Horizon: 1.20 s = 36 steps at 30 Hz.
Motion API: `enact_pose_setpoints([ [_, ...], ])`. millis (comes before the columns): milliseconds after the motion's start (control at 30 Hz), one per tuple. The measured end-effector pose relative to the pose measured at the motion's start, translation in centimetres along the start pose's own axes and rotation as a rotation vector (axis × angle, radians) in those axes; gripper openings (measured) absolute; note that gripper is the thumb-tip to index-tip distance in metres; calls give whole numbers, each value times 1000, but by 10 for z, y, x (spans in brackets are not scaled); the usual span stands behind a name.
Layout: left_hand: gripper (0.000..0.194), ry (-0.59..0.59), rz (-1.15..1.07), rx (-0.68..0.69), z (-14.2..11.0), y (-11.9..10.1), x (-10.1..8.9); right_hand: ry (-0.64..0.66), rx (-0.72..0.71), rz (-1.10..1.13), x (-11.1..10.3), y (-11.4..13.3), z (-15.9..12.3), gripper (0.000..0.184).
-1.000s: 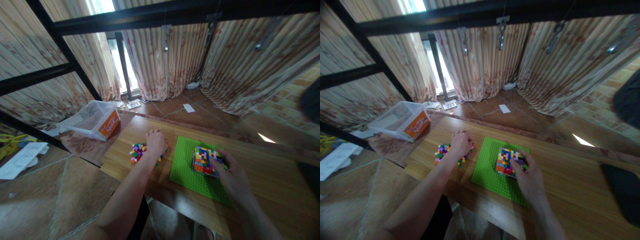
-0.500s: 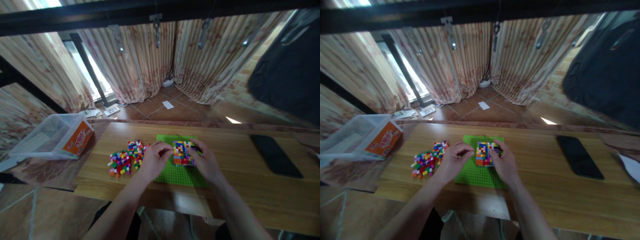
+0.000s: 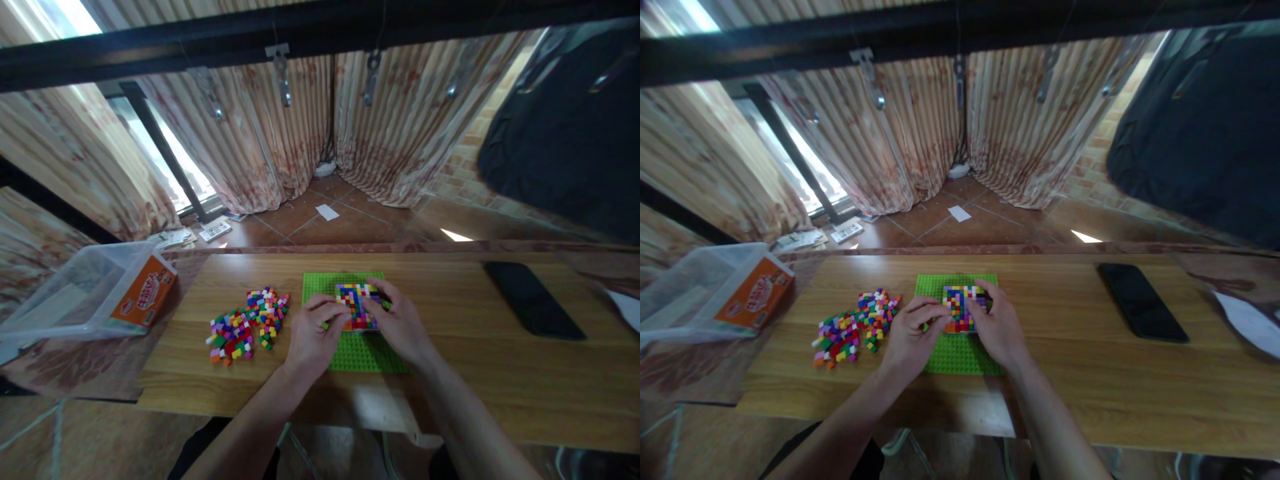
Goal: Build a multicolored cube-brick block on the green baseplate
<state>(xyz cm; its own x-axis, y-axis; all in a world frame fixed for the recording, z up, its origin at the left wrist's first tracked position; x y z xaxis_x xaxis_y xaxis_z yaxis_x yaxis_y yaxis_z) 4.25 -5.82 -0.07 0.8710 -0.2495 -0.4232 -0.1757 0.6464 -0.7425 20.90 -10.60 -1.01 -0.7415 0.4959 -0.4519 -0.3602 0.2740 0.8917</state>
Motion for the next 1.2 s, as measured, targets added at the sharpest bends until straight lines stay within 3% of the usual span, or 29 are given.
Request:
enact_pose_setpoints([
  [400, 8, -160, -103, -97, -10, 13, 16, 33, 0, -46, -1, -2, -1, 57],
  [633, 8, -98, -180, -203, -10, 13, 12, 26, -6, -53, -2, 1, -1, 55],
  [900, 14, -9, -199, -170, -12, 11, 3, 31, 6, -65, -2, 3, -2, 57],
  [1200, 22, -39, -226, -208, -13, 11, 6, 30, -71, -80, 5, -1, -7, 66],
])
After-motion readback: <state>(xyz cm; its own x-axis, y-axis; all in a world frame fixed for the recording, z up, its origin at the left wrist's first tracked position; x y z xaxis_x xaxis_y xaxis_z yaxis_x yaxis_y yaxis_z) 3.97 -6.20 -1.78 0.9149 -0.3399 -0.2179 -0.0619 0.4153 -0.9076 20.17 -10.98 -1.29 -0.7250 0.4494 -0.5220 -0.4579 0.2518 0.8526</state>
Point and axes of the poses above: each hand's wrist, its own z-axis towards the middle knuckle, its own x-axis out of the palm, y = z × x, the point moved 2 cm from there along z, towards the middle knuckle, and after that the axes turned 5 degrees about x, right-handed, at the moved point
